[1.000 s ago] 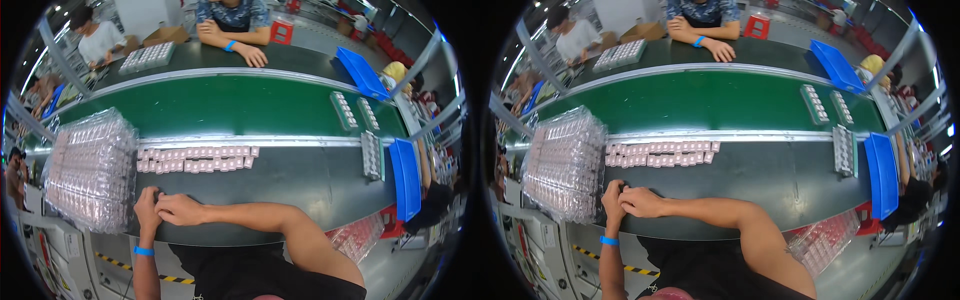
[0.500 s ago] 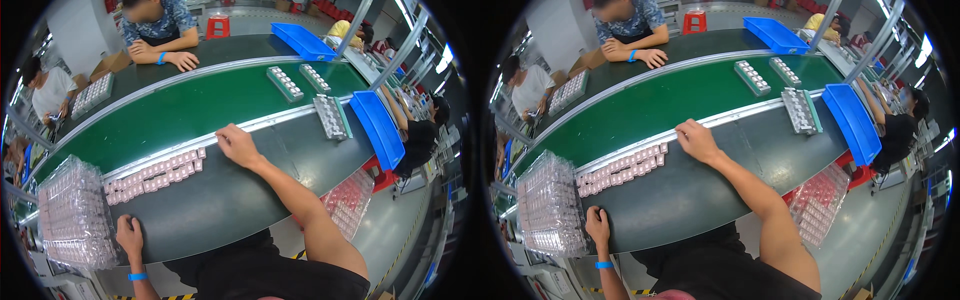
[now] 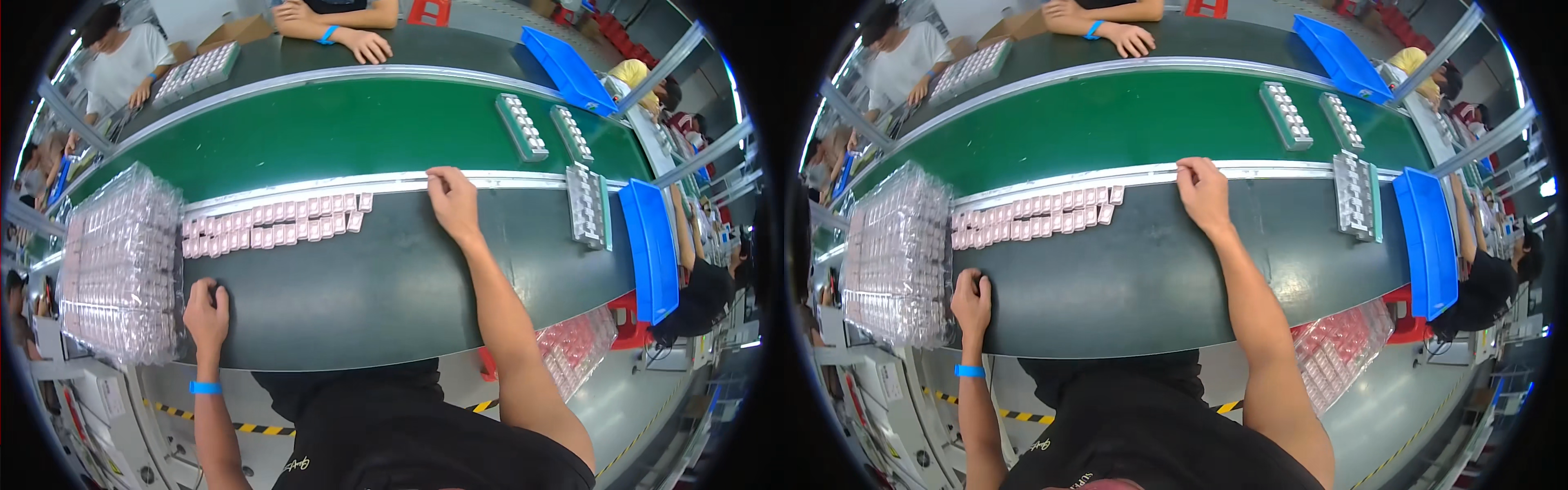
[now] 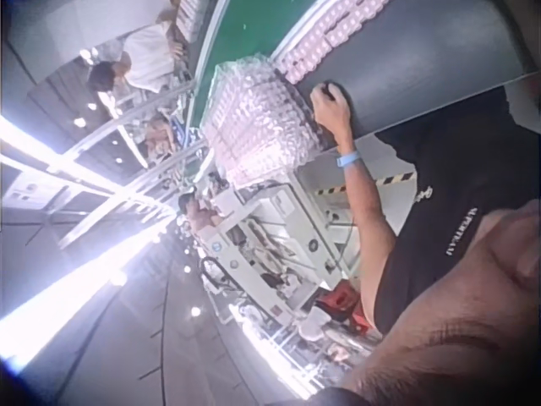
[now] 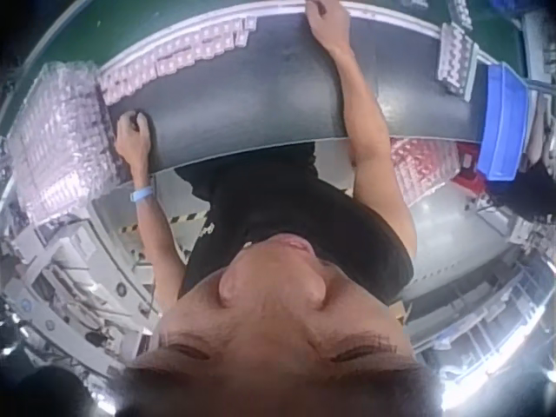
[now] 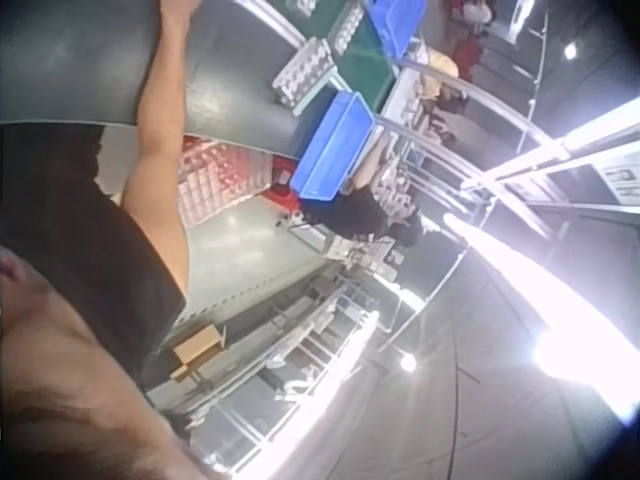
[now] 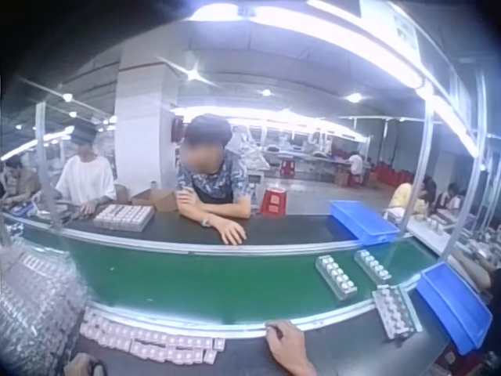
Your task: Assembling small electronic components into individual trays and then placing them into a larger tray on an assembly line.
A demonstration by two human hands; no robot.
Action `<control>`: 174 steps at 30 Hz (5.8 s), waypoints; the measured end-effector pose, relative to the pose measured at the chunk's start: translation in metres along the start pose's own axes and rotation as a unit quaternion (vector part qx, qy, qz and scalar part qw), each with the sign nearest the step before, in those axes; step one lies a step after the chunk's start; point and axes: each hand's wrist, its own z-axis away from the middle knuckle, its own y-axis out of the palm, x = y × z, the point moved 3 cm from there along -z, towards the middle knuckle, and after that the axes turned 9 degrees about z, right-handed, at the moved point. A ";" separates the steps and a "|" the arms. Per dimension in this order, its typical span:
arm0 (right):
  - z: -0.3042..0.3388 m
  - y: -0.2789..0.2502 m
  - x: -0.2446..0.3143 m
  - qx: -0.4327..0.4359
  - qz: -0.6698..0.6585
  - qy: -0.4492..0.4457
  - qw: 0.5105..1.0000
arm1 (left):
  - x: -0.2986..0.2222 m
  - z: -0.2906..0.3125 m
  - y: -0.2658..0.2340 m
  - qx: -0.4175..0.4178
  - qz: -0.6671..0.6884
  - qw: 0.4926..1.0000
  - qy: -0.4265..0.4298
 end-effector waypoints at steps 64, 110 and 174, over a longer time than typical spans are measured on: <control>0.076 0.073 0.106 0.112 0.162 -0.097 0.976 | 0.015 0.006 -0.008 -0.015 0.030 0.999 -0.034; 0.177 -0.082 0.104 0.066 0.142 0.122 0.980 | -0.188 0.069 0.091 0.204 0.455 0.848 0.178; 0.143 -0.106 0.002 0.126 -0.208 0.391 0.888 | -0.267 0.032 0.165 0.408 0.521 0.747 -0.072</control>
